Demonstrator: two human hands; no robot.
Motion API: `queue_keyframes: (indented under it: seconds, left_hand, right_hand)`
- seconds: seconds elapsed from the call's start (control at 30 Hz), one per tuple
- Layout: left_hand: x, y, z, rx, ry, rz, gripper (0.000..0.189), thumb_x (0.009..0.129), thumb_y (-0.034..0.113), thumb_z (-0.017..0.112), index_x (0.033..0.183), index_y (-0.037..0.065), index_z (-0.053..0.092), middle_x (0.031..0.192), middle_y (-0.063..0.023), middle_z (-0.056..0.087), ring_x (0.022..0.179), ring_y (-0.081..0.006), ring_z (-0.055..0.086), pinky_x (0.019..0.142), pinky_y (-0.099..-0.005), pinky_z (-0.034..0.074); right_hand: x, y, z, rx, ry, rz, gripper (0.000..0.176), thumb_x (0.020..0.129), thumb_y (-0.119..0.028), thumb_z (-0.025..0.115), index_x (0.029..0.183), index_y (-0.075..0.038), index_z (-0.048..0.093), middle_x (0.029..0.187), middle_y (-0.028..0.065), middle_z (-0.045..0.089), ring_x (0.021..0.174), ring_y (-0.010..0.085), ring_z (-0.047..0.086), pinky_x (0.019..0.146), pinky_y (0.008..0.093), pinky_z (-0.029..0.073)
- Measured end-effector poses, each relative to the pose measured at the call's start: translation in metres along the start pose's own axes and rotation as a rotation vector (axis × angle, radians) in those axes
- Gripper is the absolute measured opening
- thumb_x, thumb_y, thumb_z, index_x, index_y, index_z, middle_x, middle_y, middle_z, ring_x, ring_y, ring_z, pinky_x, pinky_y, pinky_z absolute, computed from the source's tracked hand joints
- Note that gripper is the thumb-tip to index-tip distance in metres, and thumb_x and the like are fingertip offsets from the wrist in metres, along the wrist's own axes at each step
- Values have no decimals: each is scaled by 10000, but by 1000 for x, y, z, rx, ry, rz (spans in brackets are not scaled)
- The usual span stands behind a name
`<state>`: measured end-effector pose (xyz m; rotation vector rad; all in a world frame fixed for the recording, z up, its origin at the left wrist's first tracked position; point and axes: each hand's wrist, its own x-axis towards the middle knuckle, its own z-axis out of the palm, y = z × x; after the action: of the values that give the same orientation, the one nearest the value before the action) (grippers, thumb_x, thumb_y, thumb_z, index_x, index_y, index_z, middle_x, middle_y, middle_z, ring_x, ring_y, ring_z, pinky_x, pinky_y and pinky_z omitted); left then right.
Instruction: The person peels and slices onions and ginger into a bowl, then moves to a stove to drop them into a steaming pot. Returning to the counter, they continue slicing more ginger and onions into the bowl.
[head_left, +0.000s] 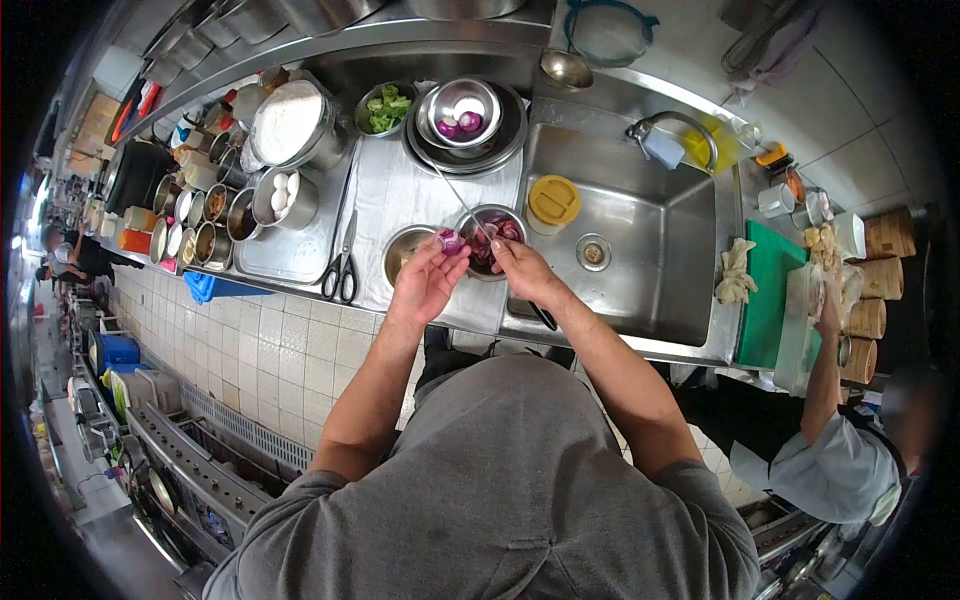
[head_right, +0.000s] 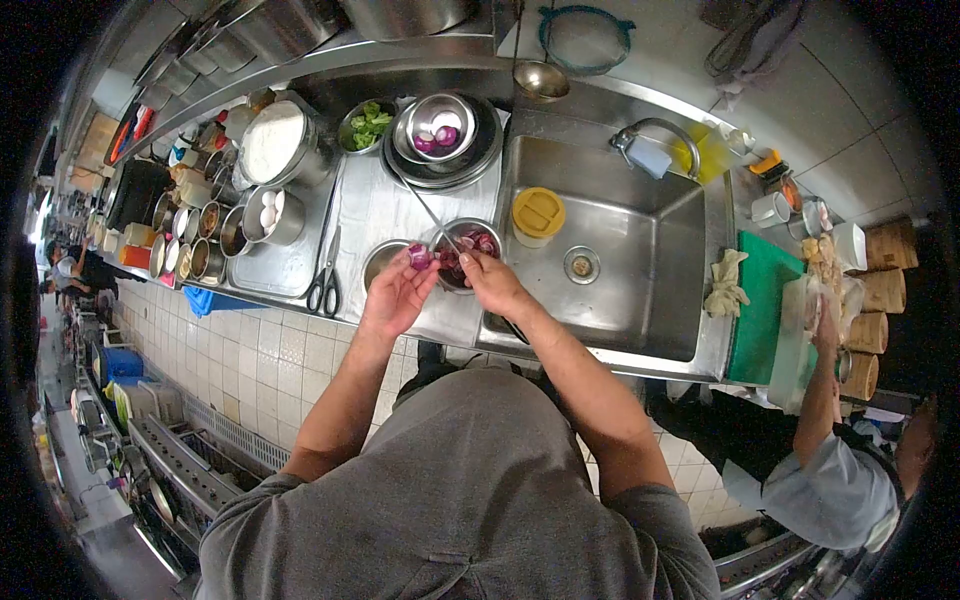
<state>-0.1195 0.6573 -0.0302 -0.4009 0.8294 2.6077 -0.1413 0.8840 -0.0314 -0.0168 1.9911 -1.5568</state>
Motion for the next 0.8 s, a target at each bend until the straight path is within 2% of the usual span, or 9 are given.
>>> queue_keyframes:
  seconds: [0.03, 0.07, 0.13, 0.23, 0.37, 0.47, 0.53, 0.63, 0.8]
  left_hand:
    - [2, 0, -5, -31, 7, -34, 272, 1002, 128, 601, 1256, 30, 610, 1161, -124, 710, 1122, -261, 688, 1048, -370, 548]
    - [4, -1, -10, -31, 7, -33, 272, 1002, 128, 601, 1256, 30, 610, 1161, -124, 710, 1122, -261, 688, 1048, -370, 548]
    - [6, -3, -16, -46, -43, -19, 287, 1004, 100, 584, 1279, 19, 590, 1226, -141, 683, 1144, -250, 677, 1056, -361, 547]
    - [7, -10, -18, -15, -161, 90, 307, 1005, 72, 572, 1307, 17, 576, 1282, -154, 656, 1181, -247, 656, 1064, -358, 545]
    - [-2, 0, 4, -80, -205, 45, 344, 997, 38, 568, 1341, 20, 566, 1297, -153, 653, 1212, -250, 639, 1088, -369, 530]
    - [-2, 0, 5, -51, -273, 62, 395, 991, 55, 603, 1380, 25, 545, 1316, -144, 647, 1223, -251, 634, 1092, -388, 519]
    - [-2, -2, 6, 127, -289, 168, 445, 981, 143, 675, 1391, 34, 539, 1317, -125, 652, 1214, -247, 641, 1083, -408, 512]
    - [-2, 4, 11, 97, -464, 75, 508, 955, 210, 737, 1385, 5, 562, 1282, -113, 678, 1201, -213, 651, 1040, -383, 532]
    - [-1, 0, 13, 132, -432, 76, 596, 925, 294, 780, 1387, -2, 548, 1287, -110, 673, 1190, -208, 655, 1060, -384, 519]
  right_hand:
    - [-1, -5, -2, -59, -58, 129, 606, 1093, -448, 456, 1567, -75, 397, 1276, 199, 648, 953, 231, 691, 881, 354, 554]
    - [1, 2, 2, -60, -58, 129, 606, 1093, -448, 456, 1567, -75, 397, 1276, 199, 648, 953, 231, 691, 881, 354, 554]
    - [-1, 12, 16, -107, 171, -281, 592, 1081, -420, 484, 1549, -65, 408, 1369, 257, 608, 1202, 347, 649, 1019, 410, 504]
    - [-27, -8, 16, -207, 188, -390, 601, 1063, -378, 525, 1556, -62, 389, 1443, 282, 552, 1358, 399, 540, 1108, 427, 435]
    - [-45, -22, 15, -183, 198, -350, 628, 1044, -358, 566, 1561, -58, 373, 1461, 251, 551, 1339, 385, 561, 1107, 417, 440]
    - [-51, -22, 13, -160, 264, -511, 651, 1028, -359, 591, 1570, -79, 364, 1471, 229, 550, 1334, 388, 564, 1099, 421, 453]
    - [-65, -32, 8, -342, 187, -536, 687, 1006, -387, 619, 1575, -105, 359, 1463, 221, 558, 1302, 401, 584, 1042, 445, 502]
    - [-84, -49, 10, -489, 193, -593, 724, 988, -421, 631, 1589, -140, 342, 1423, 222, 584, 1243, 419, 615, 976, 477, 541]
    - [-90, -62, 9, -587, 213, -521, 756, 979, -468, 622, 1608, -193, 305, 1355, 220, 621, 1158, 426, 653, 918, 514, 558]
